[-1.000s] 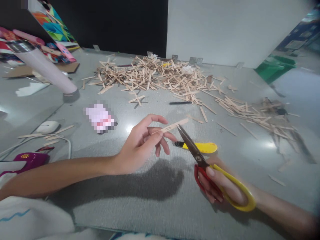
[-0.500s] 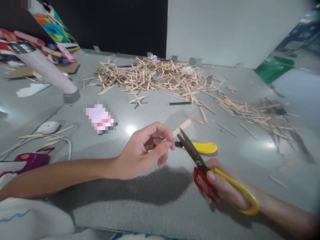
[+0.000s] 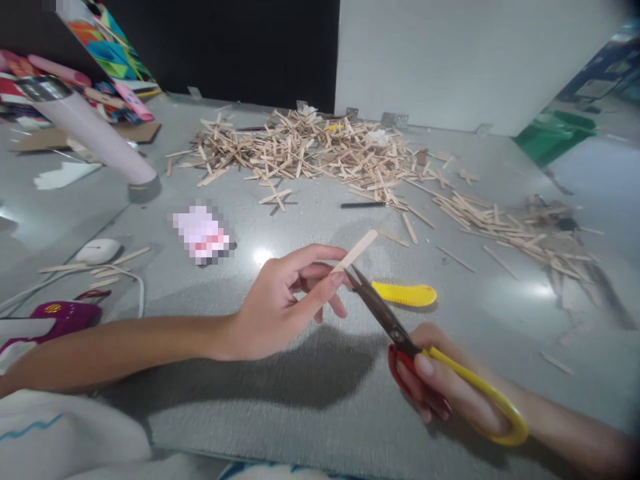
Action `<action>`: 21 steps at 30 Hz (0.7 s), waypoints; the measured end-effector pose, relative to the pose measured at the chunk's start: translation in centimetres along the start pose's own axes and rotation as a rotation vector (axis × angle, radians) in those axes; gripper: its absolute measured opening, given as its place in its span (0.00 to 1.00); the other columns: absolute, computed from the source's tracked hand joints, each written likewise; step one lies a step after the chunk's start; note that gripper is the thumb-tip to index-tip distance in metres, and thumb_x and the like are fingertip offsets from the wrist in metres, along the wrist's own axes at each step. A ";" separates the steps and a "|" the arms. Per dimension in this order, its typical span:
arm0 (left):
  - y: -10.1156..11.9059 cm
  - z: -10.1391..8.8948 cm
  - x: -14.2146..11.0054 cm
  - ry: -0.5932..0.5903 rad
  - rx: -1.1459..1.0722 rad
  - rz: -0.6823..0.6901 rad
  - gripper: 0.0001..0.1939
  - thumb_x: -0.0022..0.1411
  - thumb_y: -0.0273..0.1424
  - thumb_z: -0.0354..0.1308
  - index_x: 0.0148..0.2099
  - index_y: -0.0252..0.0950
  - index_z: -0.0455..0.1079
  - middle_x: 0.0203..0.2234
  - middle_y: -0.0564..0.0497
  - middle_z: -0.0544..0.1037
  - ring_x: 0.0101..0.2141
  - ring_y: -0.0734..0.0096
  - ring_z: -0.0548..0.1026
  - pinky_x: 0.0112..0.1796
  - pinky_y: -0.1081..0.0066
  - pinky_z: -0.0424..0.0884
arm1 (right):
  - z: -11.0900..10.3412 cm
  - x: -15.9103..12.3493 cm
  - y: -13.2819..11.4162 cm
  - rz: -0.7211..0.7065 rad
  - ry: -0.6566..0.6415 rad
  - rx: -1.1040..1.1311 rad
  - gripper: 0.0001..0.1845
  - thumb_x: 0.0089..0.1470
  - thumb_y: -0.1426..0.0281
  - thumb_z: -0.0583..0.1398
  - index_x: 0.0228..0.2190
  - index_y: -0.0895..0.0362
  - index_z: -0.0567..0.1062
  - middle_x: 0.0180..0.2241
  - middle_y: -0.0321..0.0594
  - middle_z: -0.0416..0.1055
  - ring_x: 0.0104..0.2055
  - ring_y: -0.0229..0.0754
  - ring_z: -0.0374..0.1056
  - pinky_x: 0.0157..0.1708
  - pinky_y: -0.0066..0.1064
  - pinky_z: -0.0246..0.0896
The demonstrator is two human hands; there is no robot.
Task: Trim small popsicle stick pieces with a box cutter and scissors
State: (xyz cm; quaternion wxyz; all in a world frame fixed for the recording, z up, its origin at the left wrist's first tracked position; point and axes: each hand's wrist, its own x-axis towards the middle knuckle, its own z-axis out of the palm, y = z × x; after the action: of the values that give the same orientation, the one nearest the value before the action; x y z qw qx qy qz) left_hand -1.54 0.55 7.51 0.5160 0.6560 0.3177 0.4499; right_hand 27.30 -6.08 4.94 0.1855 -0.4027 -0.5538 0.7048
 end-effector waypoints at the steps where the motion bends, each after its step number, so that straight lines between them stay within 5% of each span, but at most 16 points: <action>1: 0.0 0.0 0.0 -0.004 0.015 0.017 0.08 0.81 0.30 0.61 0.58 0.35 0.73 0.39 0.49 0.88 0.28 0.75 0.87 0.25 0.83 0.78 | 0.1 0.0 0.1 0.003 0.010 0.009 0.38 0.66 0.31 0.55 0.30 0.53 0.67 0.22 0.30 0.64 0.18 0.30 0.57 0.18 0.23 0.54; 8: -0.6 0.0 -0.3 -0.022 0.217 0.198 0.09 0.81 0.26 0.56 0.60 0.36 0.67 0.46 0.43 0.89 0.32 0.73 0.89 0.27 0.81 0.79 | 0.2 -0.2 -0.4 0.033 -0.027 -0.006 0.41 0.66 0.30 0.54 0.27 0.54 0.68 0.19 0.31 0.63 0.17 0.30 0.58 0.17 0.22 0.52; 21: -0.6 -0.2 -0.2 -0.027 0.427 0.289 0.16 0.76 0.20 0.58 0.62 0.35 0.69 0.31 0.54 0.88 0.27 0.76 0.86 0.26 0.84 0.75 | -0.1 0.2 -0.6 0.058 -0.028 -0.029 0.40 0.68 0.32 0.53 0.24 0.54 0.68 0.14 0.29 0.60 0.14 0.30 0.53 0.14 0.23 0.49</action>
State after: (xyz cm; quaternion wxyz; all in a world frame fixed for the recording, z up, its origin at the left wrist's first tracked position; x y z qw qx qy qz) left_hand -1.77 0.61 6.94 0.3005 0.7945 0.3018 0.4329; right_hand 27.18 -5.68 5.48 0.1513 -0.4114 -0.5546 0.7073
